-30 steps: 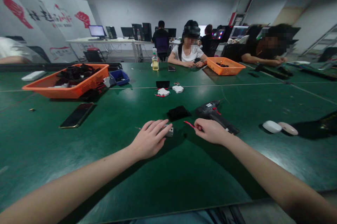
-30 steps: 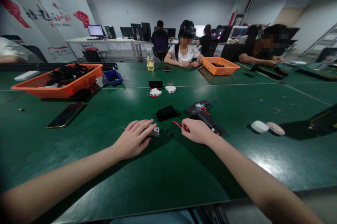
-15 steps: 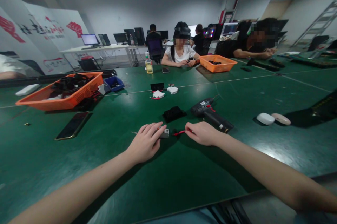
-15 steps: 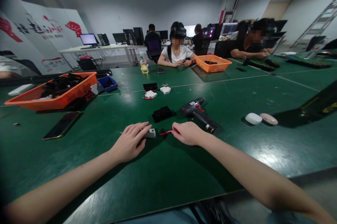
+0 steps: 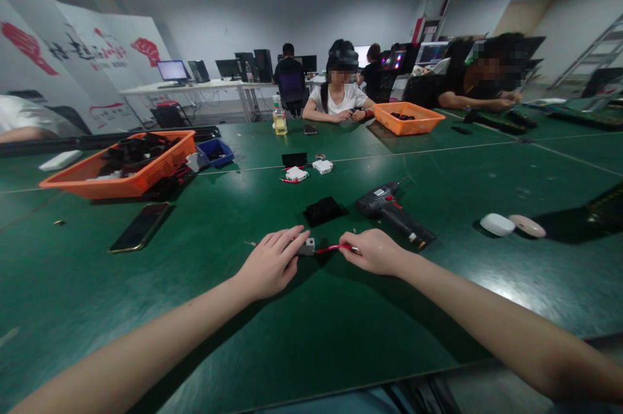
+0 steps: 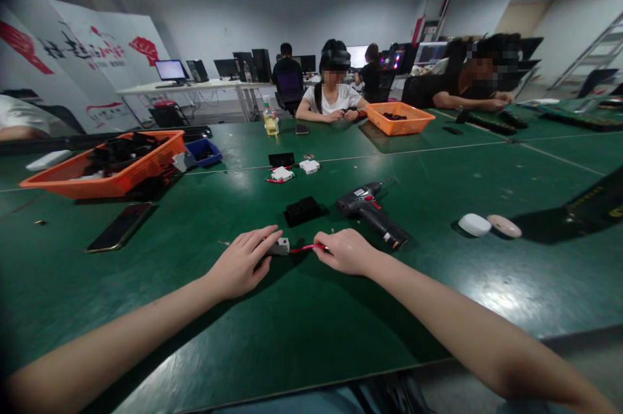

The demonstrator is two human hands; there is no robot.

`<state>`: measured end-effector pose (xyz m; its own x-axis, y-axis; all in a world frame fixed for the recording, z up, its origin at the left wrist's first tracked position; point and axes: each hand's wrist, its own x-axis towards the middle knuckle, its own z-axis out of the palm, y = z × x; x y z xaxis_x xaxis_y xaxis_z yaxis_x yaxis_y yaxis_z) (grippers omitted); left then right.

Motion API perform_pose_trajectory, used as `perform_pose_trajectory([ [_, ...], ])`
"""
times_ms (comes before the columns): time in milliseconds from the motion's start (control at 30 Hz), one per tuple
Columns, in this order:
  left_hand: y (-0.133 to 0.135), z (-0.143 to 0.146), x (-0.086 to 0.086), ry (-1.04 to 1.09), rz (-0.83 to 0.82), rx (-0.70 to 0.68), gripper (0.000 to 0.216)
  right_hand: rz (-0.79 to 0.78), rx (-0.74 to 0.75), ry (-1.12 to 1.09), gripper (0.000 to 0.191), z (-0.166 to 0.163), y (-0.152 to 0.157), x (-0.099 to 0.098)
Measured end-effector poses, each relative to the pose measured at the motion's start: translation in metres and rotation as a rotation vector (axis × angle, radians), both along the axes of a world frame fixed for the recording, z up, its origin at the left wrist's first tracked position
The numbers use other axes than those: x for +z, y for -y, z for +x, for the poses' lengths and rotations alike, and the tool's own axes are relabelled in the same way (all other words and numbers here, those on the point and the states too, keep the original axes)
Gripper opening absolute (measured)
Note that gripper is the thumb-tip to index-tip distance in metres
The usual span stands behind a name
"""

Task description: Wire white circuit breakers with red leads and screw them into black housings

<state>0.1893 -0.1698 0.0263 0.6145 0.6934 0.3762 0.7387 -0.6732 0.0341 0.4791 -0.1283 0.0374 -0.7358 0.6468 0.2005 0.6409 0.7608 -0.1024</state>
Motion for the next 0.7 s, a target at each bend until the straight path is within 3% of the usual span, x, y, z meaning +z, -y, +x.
perform_pose_trajectory([
  [700,0.000,-0.001,-0.002,0.011,0.011,-0.028,0.061,0.026,-0.042,-0.025,0.023,-0.012,0.005,-0.004],
])
